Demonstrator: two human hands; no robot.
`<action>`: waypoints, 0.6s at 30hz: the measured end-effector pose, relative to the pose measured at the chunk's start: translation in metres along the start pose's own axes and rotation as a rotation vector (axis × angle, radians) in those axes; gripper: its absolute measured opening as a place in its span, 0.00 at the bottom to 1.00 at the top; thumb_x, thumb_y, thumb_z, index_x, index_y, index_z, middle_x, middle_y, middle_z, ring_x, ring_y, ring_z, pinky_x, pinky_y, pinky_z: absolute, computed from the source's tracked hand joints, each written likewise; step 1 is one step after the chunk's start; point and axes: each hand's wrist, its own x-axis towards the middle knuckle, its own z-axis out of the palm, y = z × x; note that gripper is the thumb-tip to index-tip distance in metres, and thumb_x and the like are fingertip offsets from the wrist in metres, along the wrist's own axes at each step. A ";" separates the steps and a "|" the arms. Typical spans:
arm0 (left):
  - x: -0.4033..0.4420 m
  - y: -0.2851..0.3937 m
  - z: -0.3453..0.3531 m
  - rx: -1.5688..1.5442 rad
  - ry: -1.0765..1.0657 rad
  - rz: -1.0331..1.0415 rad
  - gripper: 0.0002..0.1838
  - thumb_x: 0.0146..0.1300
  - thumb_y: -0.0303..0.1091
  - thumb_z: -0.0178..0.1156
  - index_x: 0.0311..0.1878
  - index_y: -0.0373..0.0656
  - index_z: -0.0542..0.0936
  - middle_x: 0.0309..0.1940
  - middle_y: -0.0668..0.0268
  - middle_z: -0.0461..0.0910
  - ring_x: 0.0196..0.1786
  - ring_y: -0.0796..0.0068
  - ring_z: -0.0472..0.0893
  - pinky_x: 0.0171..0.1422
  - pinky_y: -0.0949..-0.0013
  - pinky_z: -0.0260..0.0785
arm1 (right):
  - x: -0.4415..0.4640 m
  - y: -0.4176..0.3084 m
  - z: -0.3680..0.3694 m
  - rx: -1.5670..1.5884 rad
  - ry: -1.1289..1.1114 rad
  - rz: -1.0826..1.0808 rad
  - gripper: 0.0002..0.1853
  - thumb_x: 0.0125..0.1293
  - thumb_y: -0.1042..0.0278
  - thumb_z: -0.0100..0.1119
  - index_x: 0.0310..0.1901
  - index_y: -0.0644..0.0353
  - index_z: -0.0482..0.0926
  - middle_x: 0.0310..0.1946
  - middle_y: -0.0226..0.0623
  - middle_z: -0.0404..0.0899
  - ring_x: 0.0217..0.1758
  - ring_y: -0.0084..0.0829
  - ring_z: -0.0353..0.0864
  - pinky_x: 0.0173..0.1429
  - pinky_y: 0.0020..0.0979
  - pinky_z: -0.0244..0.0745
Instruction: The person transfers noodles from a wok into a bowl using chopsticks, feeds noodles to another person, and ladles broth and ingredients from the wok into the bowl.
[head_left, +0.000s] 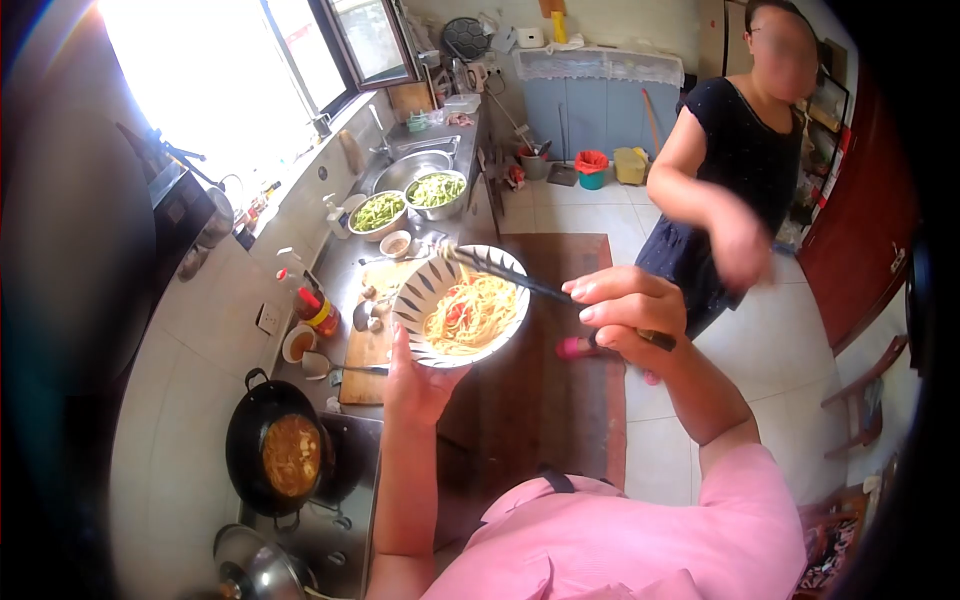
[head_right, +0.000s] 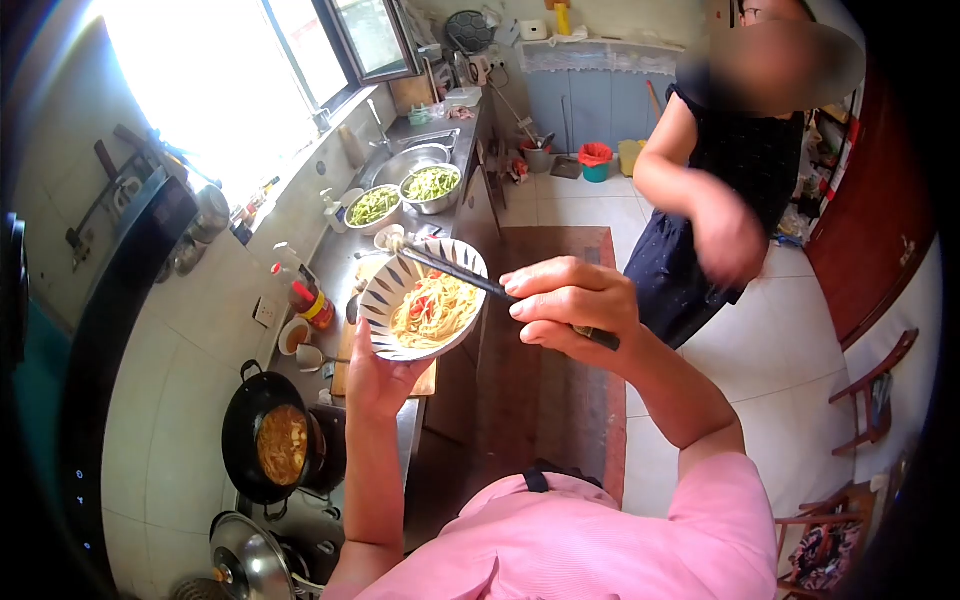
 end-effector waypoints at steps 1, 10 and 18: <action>-0.001 0.003 0.007 -0.016 0.009 -0.010 0.27 0.71 0.53 0.35 0.66 0.47 0.58 0.62 0.57 0.66 0.62 0.55 0.69 0.62 0.46 0.65 | 0.010 -0.001 -0.003 0.003 -0.053 -0.018 0.09 0.50 0.74 0.69 0.32 0.65 0.80 0.36 0.43 0.80 0.41 0.39 0.82 0.47 0.34 0.79; -0.019 0.009 0.042 -0.018 -0.028 -0.009 0.28 0.70 0.55 0.35 0.64 0.47 0.62 0.60 0.57 0.68 0.60 0.54 0.72 0.57 0.47 0.70 | 0.013 -0.002 -0.025 0.214 0.048 0.211 0.03 0.58 0.78 0.57 0.30 0.68 0.77 0.33 0.48 0.78 0.39 0.43 0.82 0.49 0.40 0.79; -0.033 0.020 0.090 -0.016 0.114 -0.022 0.29 0.70 0.54 0.39 0.66 0.45 0.59 0.61 0.59 0.67 0.61 0.60 0.71 0.62 0.52 0.66 | 0.028 0.042 -0.061 0.692 0.312 0.551 0.20 0.70 0.51 0.45 0.34 0.62 0.72 0.35 0.47 0.74 0.36 0.39 0.81 0.43 0.33 0.81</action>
